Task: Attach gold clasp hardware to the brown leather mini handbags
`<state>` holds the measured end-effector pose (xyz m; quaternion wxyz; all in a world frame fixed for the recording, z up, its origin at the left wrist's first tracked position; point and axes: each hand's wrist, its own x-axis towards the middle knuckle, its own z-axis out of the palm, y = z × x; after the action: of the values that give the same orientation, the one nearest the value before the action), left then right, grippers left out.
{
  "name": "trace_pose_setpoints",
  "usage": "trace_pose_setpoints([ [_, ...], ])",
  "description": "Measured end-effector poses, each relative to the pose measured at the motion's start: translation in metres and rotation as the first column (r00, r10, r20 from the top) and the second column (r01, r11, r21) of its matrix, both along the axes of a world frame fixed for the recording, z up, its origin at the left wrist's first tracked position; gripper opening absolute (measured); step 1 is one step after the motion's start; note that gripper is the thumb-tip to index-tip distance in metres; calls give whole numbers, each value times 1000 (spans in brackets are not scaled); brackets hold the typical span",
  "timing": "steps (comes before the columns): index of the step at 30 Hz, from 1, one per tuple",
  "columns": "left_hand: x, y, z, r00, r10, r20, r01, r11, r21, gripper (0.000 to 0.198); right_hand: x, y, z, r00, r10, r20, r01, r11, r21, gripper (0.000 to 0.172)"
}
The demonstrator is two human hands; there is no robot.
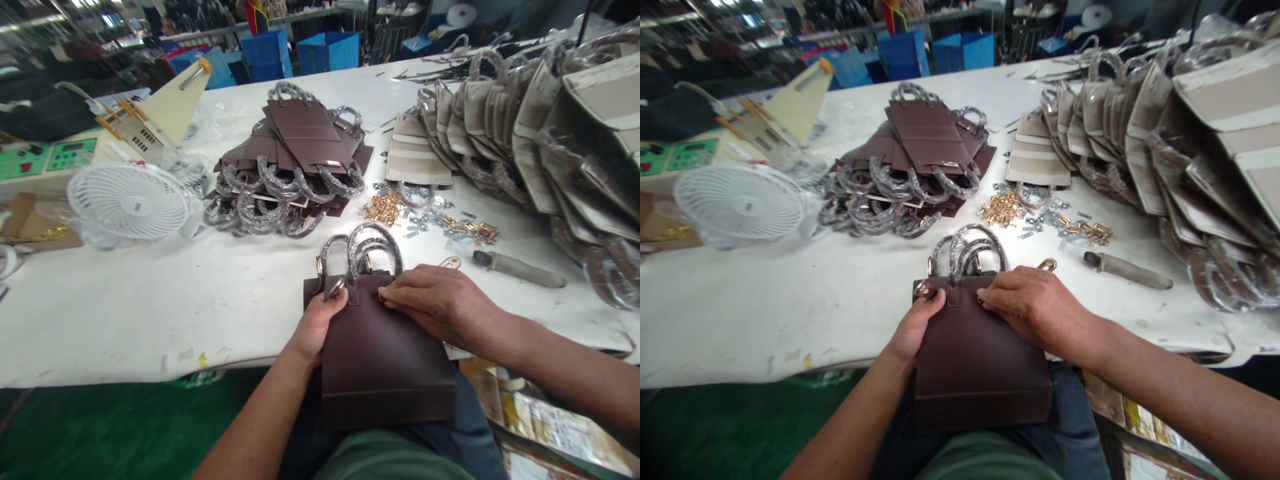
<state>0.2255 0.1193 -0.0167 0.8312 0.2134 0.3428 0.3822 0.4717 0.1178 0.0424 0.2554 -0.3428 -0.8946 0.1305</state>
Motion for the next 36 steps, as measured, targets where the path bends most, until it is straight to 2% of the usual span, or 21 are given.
trace_pose_setpoints([
  [6,1,-2,3,1000,8,-29,-7,1000,16,38,-2,3,-6,996,-83,27,84,996,-26,18],
  [11,1,-3,6,998,-3,-57,2,1000,-14,42,-3,5,-6,996,-71,61,76,994,-77,15],
  [18,1,-3,5,996,-8,-83,10,1000,12,46,-11,4,1,994,-9,113,3,999,54,21],
  [21,1,-2,6,995,-11,-99,13,1000,25,47,-13,4,1,988,26,154,-36,997,61,21],
  [25,2,-2,8,994,-4,-112,8,999,36,48,-13,2,-1,989,-44,143,33,996,82,18],
  [28,3,-3,8,994,0,-112,5,999,44,47,-10,0,-5,991,-89,100,86,996,29,15],
  [31,4,-5,7,993,16,-116,-8,998,65,44,-4,1,-9,998,-57,32,58,997,-53,16],
  [36,6,-8,7,982,70,-173,-47,990,132,38,1,4,-9,997,-71,-36,67,993,-100,14],
])
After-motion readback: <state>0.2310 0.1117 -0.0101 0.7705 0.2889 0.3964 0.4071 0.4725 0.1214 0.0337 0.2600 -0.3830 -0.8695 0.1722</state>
